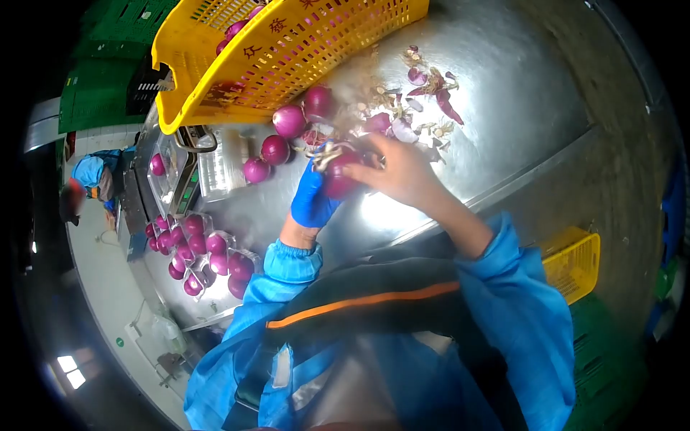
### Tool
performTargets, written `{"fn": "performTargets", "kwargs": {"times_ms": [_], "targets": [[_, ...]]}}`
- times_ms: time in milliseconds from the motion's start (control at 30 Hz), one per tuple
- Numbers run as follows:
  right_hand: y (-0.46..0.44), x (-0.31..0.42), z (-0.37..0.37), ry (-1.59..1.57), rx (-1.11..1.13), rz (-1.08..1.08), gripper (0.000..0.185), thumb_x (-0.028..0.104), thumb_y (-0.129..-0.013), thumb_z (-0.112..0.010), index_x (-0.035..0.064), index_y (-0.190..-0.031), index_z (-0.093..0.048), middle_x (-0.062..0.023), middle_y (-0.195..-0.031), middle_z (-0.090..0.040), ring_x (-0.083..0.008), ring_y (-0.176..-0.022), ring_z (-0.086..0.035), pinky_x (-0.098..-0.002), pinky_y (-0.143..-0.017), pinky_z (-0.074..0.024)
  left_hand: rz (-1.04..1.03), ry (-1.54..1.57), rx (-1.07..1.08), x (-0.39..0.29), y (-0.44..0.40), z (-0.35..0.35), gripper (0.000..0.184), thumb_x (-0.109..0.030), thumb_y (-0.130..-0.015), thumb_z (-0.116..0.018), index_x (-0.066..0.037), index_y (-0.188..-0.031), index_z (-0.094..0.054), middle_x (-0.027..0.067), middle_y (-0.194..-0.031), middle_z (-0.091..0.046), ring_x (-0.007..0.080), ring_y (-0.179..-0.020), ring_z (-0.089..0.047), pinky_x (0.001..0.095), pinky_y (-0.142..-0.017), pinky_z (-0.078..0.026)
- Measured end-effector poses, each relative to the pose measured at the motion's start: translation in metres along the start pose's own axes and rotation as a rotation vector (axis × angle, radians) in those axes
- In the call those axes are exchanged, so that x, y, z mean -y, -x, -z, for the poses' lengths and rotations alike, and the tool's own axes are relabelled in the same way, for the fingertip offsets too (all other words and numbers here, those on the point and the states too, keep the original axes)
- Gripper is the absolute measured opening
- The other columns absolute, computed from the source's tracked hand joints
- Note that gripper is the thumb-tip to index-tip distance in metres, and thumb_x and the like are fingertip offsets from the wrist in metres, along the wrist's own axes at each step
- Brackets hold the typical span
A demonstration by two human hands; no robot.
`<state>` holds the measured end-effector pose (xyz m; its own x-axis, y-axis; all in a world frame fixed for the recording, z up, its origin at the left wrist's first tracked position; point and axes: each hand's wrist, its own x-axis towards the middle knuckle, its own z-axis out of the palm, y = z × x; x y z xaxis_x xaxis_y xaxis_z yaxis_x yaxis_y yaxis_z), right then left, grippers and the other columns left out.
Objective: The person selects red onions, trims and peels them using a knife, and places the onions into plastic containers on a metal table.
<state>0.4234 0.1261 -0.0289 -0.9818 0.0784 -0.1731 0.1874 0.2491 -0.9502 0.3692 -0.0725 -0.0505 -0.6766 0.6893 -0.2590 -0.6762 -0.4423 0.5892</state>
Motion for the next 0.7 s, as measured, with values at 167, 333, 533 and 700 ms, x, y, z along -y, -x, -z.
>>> {"fn": "performTargets", "kwargs": {"times_ms": [167, 333, 533, 700], "targets": [[0.002, -0.014, -0.021, 0.029, -0.025, 0.16, 0.047, 0.031, -0.084, -0.072, 0.0042, -0.12, -0.06, -0.0164, -0.084, -0.065, -0.0282, -0.076, -0.065, -0.0366, -0.068, -0.0497, -0.088, -0.589, -0.282, 0.007, 0.007, 0.004, 0.074, -0.02, -0.082, -0.075, -0.006, -0.141, -0.033, 0.0152, -0.131, -0.051, 0.0259, -0.119, -0.053, 0.0382, -0.1, -0.046], [0.006, -0.016, -0.024, 0.07, 0.003, 0.126, 0.043, 0.03, -0.085, -0.07, 0.0043, -0.119, -0.061, -0.0128, -0.076, -0.06, -0.0262, -0.07, -0.061, -0.0356, -0.066, -0.0481, -0.124, -0.724, -0.38, 0.013, 0.01, 0.01, 0.06, -0.022, -0.089, -0.07, -0.005, -0.137, -0.039, 0.0136, -0.128, -0.052, 0.0232, -0.116, -0.054, 0.0359, -0.097, -0.047], [0.007, -0.019, -0.025, 0.159, -0.133, 0.155, 0.031, 0.023, -0.087, -0.065, 0.0044, -0.111, -0.064, -0.0165, -0.093, -0.068, -0.0298, -0.083, -0.068, -0.038, -0.069, -0.052, -0.231, -0.654, -0.39, 0.012, 0.007, 0.005, 0.045, -0.021, -0.098, -0.055, -0.004, -0.138, -0.042, 0.0137, -0.129, -0.052, 0.0213, -0.113, -0.056, 0.0343, -0.096, -0.048], [0.003, -0.032, -0.023, 0.481, -0.238, 0.23, 0.017, 0.01, -0.084, -0.063, 0.0039, -0.1, -0.065, -0.017, -0.09, -0.068, -0.034, -0.077, -0.068, -0.0399, -0.066, -0.0529, -0.317, -0.73, -0.301, 0.01, 0.007, 0.018, 0.044, -0.031, -0.103, -0.046, -0.005, -0.138, -0.045, 0.0122, -0.129, -0.054, 0.0197, -0.115, -0.055, 0.0331, -0.097, -0.048]]}}
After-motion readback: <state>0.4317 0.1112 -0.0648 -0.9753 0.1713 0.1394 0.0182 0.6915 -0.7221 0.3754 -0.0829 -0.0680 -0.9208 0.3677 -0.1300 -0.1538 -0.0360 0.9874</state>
